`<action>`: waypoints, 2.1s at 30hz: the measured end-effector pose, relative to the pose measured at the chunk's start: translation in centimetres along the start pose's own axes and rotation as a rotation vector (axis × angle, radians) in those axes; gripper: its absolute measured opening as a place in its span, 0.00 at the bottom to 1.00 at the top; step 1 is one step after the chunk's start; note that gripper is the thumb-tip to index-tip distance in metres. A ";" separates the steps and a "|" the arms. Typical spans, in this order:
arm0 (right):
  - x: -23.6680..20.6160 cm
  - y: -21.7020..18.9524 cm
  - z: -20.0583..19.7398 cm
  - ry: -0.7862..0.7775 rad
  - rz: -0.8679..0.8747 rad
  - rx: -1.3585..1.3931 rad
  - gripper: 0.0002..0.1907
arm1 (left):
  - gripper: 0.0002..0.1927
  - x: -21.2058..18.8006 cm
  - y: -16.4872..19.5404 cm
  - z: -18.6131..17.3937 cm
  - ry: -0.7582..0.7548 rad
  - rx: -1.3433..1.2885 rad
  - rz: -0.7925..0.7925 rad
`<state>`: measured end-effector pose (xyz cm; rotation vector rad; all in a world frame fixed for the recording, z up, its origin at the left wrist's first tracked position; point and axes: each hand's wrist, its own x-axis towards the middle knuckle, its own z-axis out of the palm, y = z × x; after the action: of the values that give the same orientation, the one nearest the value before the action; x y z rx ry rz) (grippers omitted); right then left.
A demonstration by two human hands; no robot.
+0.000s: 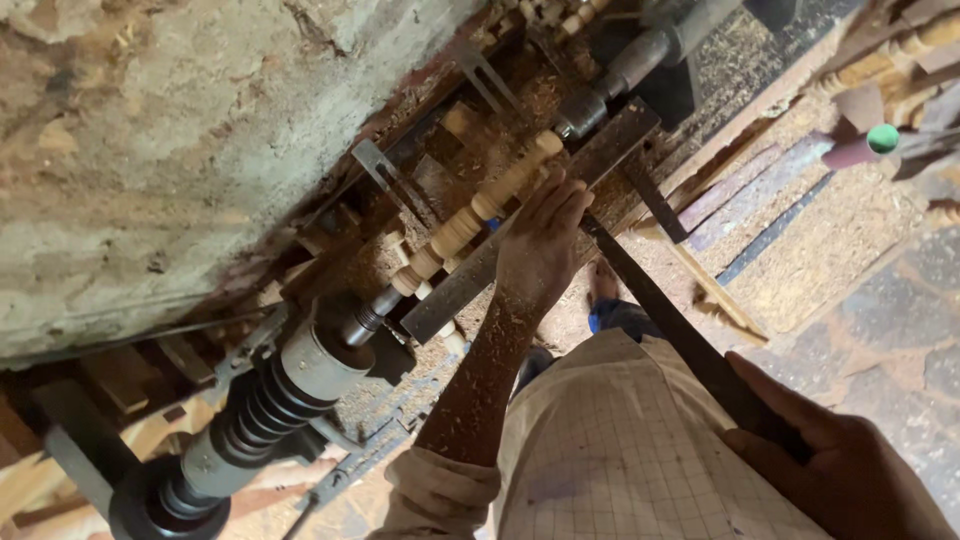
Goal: The person shapes a cylindrical wooden blank mounted on a lathe using a chisel. They hold the chisel with both hands and guide it along the rotating wood to carve decorative grooves and contours.
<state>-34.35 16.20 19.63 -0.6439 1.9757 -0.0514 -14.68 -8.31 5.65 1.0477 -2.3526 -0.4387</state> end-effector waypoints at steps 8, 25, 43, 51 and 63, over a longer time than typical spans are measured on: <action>1.7 -1.2 -3.3 -0.055 0.084 -0.235 0.39 | 0.08 -0.5 -0.2 0.5 0.175 -0.024 0.027; 26.6 2.0 -18.0 -0.363 -0.297 -0.272 0.35 | 0.07 0.1 3.0 1.7 0.394 0.147 -0.309; 16.7 3.9 -14.3 -0.205 -0.042 -0.482 0.39 | 0.13 -0.2 3.3 -0.6 0.226 0.133 -0.222; 6.7 4.0 -6.1 0.019 -0.079 -0.297 0.38 | 0.11 -0.4 0.1 -0.4 0.122 0.007 -0.025; 1.3 0.9 0.3 0.179 -0.119 -0.096 0.37 | 0.08 -1.0 -0.3 5.2 0.270 -0.025 -0.182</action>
<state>-34.97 16.44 18.13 -0.8446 2.1194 -0.0903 -16.93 -7.33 1.00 1.2324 -2.0204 -0.3662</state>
